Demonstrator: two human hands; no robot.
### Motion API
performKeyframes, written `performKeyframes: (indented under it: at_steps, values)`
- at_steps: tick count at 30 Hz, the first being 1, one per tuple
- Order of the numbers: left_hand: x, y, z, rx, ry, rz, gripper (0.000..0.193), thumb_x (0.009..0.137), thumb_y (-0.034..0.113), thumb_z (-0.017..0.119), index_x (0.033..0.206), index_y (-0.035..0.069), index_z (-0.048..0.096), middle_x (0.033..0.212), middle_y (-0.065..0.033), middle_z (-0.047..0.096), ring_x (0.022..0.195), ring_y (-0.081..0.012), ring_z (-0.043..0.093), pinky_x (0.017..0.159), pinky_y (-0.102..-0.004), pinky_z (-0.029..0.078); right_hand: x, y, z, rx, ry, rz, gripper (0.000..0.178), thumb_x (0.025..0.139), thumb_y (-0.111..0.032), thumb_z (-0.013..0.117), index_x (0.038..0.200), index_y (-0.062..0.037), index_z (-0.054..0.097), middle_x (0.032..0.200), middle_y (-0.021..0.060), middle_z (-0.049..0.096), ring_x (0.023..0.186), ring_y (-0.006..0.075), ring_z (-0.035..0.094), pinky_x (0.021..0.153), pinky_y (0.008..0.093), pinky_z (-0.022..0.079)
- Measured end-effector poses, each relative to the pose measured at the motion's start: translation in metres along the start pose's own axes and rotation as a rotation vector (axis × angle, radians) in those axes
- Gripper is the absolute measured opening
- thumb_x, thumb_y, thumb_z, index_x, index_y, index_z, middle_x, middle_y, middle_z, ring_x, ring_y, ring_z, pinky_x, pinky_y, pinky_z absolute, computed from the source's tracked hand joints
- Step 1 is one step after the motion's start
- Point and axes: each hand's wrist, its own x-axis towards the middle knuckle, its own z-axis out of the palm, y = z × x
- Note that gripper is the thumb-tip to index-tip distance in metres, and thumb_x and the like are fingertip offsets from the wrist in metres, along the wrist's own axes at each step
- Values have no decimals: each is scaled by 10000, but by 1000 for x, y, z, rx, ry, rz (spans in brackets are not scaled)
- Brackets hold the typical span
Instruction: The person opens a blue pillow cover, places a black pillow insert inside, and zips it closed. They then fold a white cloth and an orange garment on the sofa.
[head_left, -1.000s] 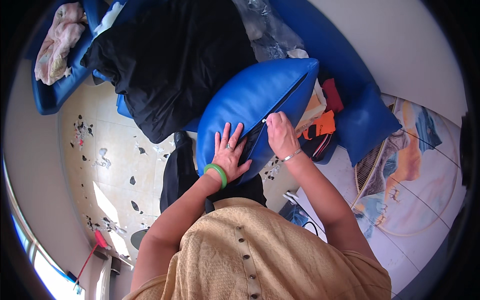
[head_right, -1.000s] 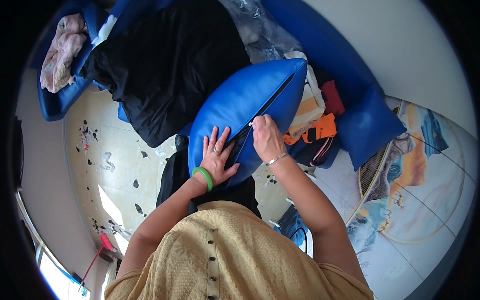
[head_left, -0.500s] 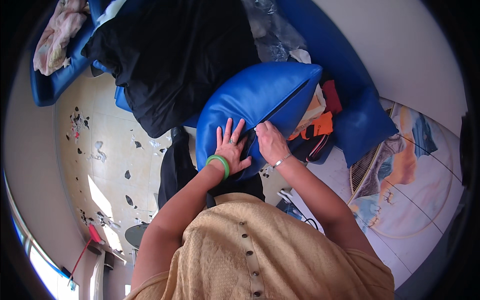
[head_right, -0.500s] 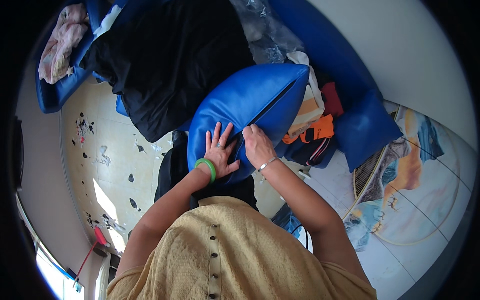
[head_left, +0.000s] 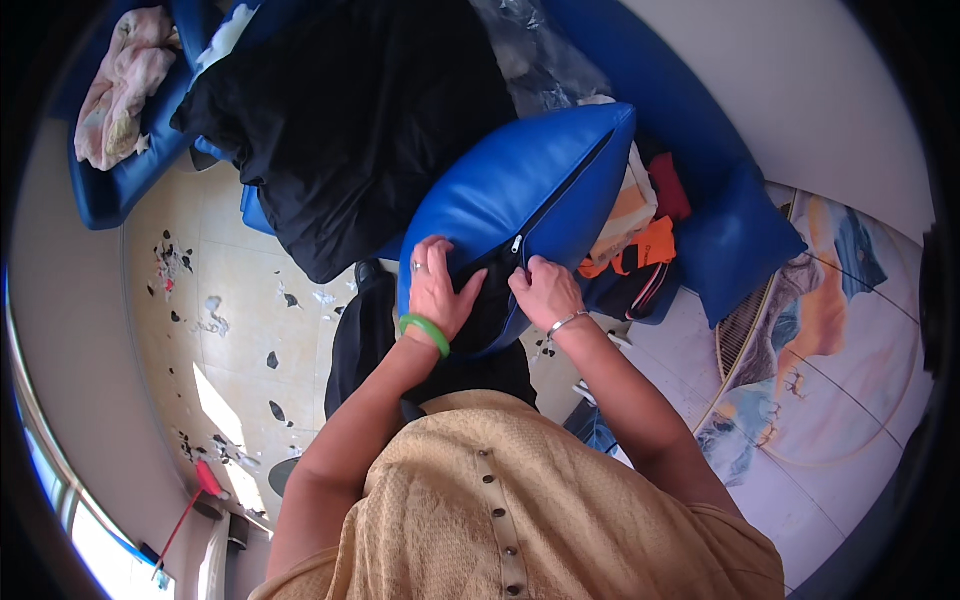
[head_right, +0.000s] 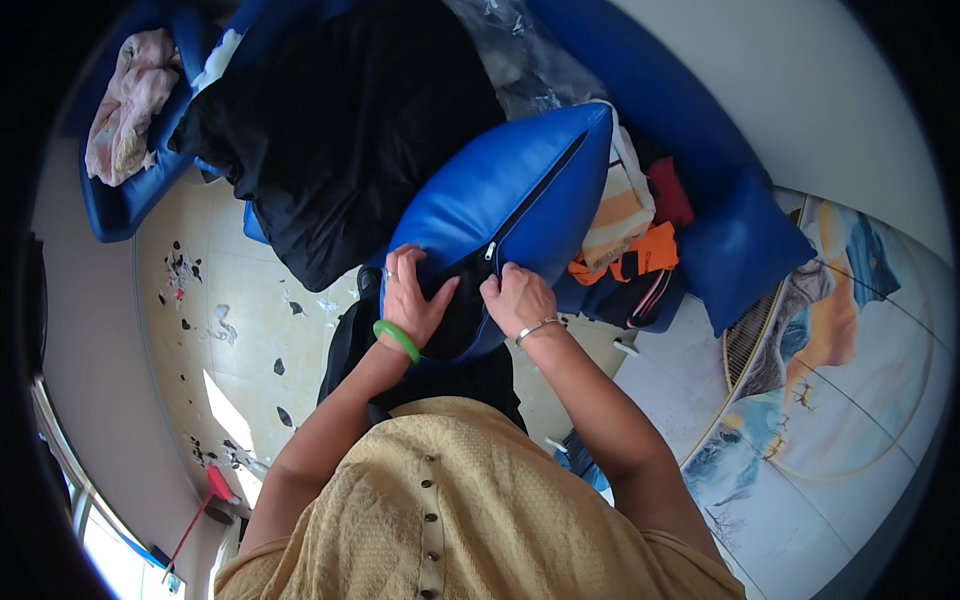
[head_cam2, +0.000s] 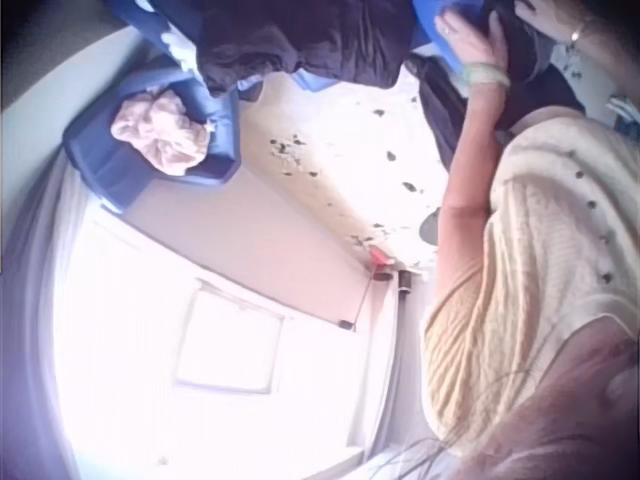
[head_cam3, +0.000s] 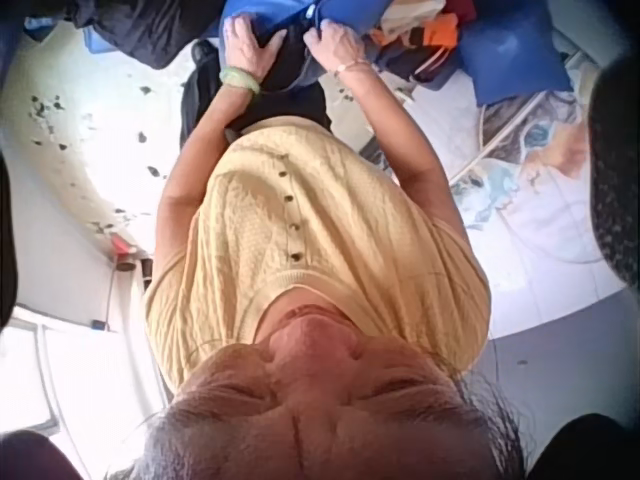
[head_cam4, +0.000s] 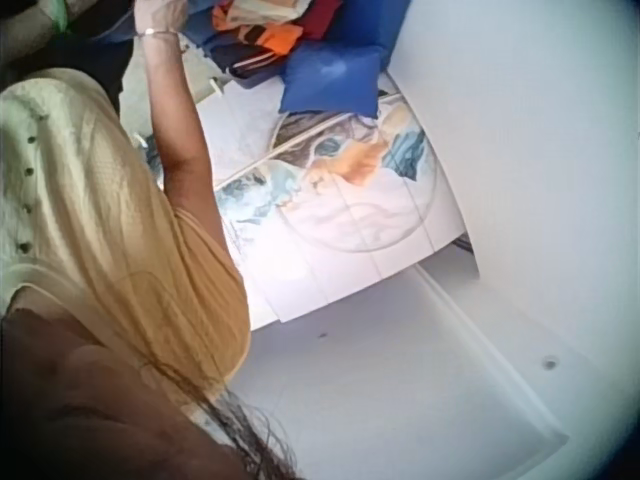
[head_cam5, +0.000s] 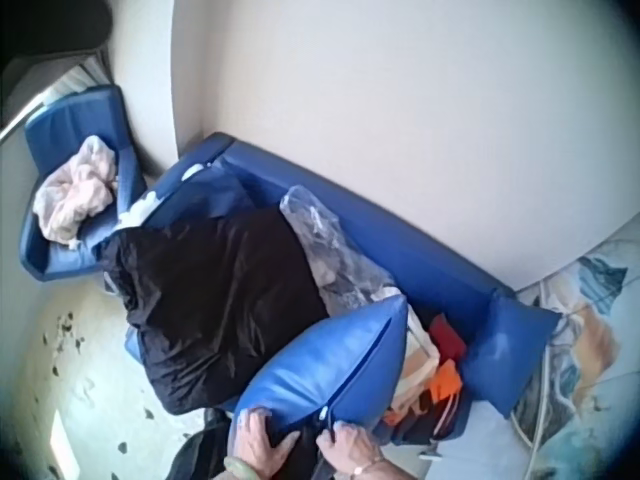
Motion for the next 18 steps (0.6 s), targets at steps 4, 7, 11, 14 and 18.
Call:
performKeyframes:
  at_steps: [4, 7, 11, 14, 18]
  values:
    - [20, -5, 9, 317, -288, -176, 430, 684, 218, 795, 936, 16, 511, 1017, -201, 597, 1011, -399, 565, 852, -425, 479, -3, -7, 4, -31, 46, -42, 299, 866, -264, 529, 738, 0, 586, 768, 227, 641, 758, 423, 619, 723, 507, 499]
    - [20, -22, 35, 381, -539, -257, 392, 688, 211, 763, 962, 32, 547, 1016, -189, 631, 995, -374, 597, 859, -417, 495, -5, -3, 7, 231, -17, -256, 285, 872, -220, 527, 689, -1, 529, 666, 236, 588, 689, 441, 586, 640, 519, 466]
    - [8, -27, 43, 237, -543, -247, 237, 714, 143, 700, 875, 41, 561, 873, -197, 647, 834, -392, 631, 738, -456, 509, -8, -11, 8, 630, -335, -108, 301, 913, -167, 511, 657, -19, 455, 545, 179, 566, 477, 326, 597, 485, 436, 479]
    - [7, -33, 39, 109, -400, -178, 160, 705, 106, 675, 776, 42, 547, 757, -200, 626, 759, -406, 615, 675, -478, 489, 6, -12, 9, 730, -307, -183, 305, 928, -171, 502, 668, -20, 453, 528, 152, 566, 413, 256, 588, 429, 393, 471]
    - [20, -13, 19, -10, -321, -65, 202, 692, 88, 705, 677, 7, 520, 656, -200, 567, 664, -384, 587, 607, -438, 466, 38, 19, 52, 414, 0, -327, 184, 868, -146, 540, 750, -5, 545, 654, 227, 603, 630, 406, 622, 584, 474, 504]
